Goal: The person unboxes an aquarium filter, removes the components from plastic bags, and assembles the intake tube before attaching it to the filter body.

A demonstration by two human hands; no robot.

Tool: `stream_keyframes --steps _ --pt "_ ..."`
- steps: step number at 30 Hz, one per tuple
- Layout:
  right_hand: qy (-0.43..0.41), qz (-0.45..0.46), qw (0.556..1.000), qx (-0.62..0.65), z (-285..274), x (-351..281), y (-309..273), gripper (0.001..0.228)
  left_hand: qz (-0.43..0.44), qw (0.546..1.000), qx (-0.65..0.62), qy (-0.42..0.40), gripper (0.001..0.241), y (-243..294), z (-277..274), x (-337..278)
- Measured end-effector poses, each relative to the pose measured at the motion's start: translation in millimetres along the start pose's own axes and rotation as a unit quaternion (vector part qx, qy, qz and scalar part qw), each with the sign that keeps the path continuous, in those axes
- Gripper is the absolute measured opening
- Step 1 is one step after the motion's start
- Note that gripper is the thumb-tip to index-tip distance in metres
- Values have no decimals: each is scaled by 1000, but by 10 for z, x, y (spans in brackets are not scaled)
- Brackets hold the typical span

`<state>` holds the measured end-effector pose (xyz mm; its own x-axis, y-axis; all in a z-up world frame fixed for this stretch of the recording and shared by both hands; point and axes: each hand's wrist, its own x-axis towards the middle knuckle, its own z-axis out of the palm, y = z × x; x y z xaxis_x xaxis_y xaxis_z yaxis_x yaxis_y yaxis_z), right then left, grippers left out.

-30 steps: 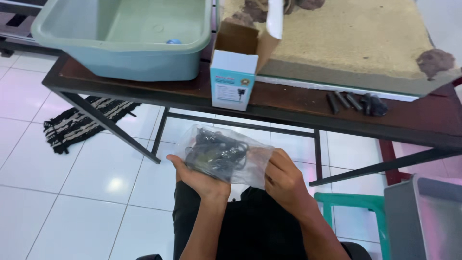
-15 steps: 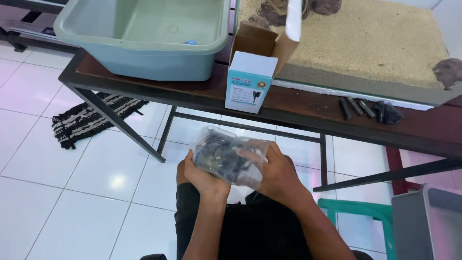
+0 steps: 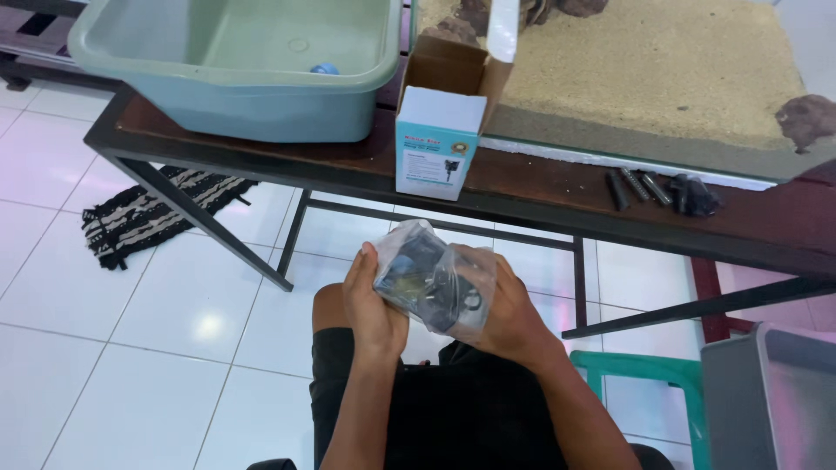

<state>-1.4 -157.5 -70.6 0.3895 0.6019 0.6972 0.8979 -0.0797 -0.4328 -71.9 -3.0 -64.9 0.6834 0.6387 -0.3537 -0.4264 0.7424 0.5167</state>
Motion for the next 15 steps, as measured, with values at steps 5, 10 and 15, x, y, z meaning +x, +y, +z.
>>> stream_keyframes --steps 5,10,15 --pt "35 11 999 21 -15 -106 20 61 38 998 36 -46 28 115 219 -89" --pt "55 62 996 10 -75 -256 -88 59 104 990 70 -70 36 133 343 -134" --pt "32 25 996 77 -281 -428 -51 62 121 984 117 -52 44 93 399 -33"
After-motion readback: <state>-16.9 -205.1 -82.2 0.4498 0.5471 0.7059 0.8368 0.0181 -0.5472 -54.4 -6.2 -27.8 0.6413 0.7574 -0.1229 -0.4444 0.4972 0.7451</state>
